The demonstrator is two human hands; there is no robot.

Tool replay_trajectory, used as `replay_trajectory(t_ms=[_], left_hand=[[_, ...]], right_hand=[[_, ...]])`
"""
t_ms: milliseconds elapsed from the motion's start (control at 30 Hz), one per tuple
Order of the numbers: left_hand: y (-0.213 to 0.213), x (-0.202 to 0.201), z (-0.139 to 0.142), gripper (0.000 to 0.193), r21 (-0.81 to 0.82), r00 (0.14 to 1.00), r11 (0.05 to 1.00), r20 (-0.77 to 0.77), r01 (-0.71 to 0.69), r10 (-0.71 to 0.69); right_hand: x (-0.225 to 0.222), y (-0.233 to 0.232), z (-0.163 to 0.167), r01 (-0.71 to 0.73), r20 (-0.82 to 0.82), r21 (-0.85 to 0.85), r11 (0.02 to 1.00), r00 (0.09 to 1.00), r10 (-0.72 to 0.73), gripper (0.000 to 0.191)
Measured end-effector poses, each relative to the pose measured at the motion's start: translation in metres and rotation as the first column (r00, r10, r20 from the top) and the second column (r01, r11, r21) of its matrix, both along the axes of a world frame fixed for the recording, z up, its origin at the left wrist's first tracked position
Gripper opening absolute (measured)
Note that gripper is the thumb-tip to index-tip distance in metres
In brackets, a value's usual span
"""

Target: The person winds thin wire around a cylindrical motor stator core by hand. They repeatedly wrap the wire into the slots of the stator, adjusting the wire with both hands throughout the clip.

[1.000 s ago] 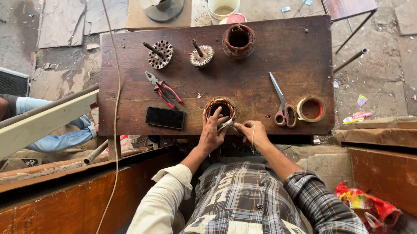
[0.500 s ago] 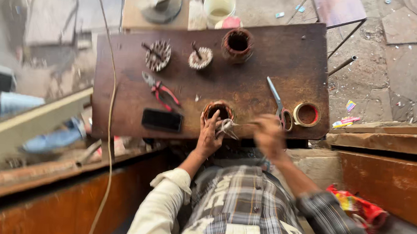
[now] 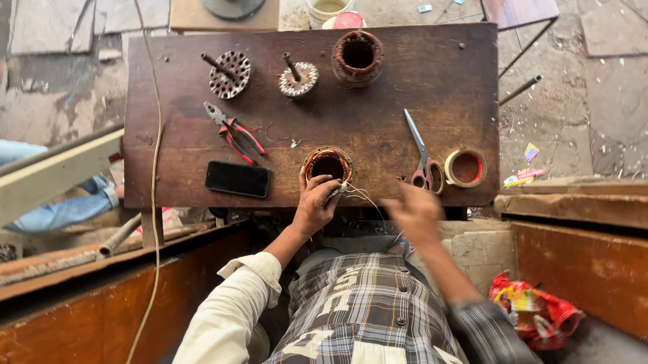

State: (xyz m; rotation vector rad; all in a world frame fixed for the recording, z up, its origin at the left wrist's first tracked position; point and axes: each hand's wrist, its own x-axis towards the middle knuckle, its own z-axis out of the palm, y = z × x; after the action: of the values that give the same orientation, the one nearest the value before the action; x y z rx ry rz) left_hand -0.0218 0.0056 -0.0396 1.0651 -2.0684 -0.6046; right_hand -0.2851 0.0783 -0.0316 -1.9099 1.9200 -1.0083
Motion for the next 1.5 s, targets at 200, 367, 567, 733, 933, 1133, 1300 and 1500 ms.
replay_trajectory(t_ms=[200, 367, 567, 733, 933, 1133, 1300, 1500], left_hand=[[0.004, -0.003, 0.01, 0.03, 0.008, 1.0, 1.0, -0.005, 0.002, -0.002], [0.011, 0.002, 0.011, 0.029, 0.043, 1.0, 0.999, 0.0, -0.028, 0.028], [0.01, 0.005, 0.013, 0.03, 0.023, 1.0, 0.999, 0.007, -0.026, 0.026], [0.01, 0.004, 0.011, 0.023, 0.043, 0.999, 0.998, -0.002, -0.036, 0.036], [0.009, 0.005, 0.009, 0.023, 0.05, 0.999, 0.998, 0.007, -0.04, 0.04], [0.008, 0.004, 0.011, 0.023, 0.045, 1.0, 0.999, -0.001, -0.026, 0.027], [0.007, 0.004, 0.009, 0.026, 0.062, 1.0, 0.998, 0.001, -0.027, 0.027], [0.004, 0.007, 0.005, 0.029, 0.0, 1.0, 1.0, 0.005, -0.015, 0.015]], right_hand=[[0.069, -0.027, 0.035, -0.211, 0.12, 0.424, 0.881, 0.977, 0.176, 0.027], [0.062, -0.011, 0.052, -0.4, 0.469, 0.145, 0.905, 0.833, 0.293, 0.022], [0.065, -0.009, 0.033, -0.424, 0.948, 0.2, 0.883, 0.311, -0.065, 0.025], [0.054, 0.002, 0.018, -0.437, 0.829, 0.559, 0.704, 0.308, -0.467, 0.038], [0.047, 0.019, -0.003, -0.456, 0.796, 0.599, 0.658, 0.43, -0.427, 0.045], [0.047, 0.004, -0.005, -0.466, 0.814, 0.574, 0.673, 0.238, -0.53, 0.03], [0.023, 0.035, -0.003, -0.462, 0.72, 0.682, 0.567, 0.559, -0.41, 0.026], [-0.013, 0.066, -0.007, -0.104, -0.128, 0.893, 0.437, 0.874, 0.469, 0.03]])
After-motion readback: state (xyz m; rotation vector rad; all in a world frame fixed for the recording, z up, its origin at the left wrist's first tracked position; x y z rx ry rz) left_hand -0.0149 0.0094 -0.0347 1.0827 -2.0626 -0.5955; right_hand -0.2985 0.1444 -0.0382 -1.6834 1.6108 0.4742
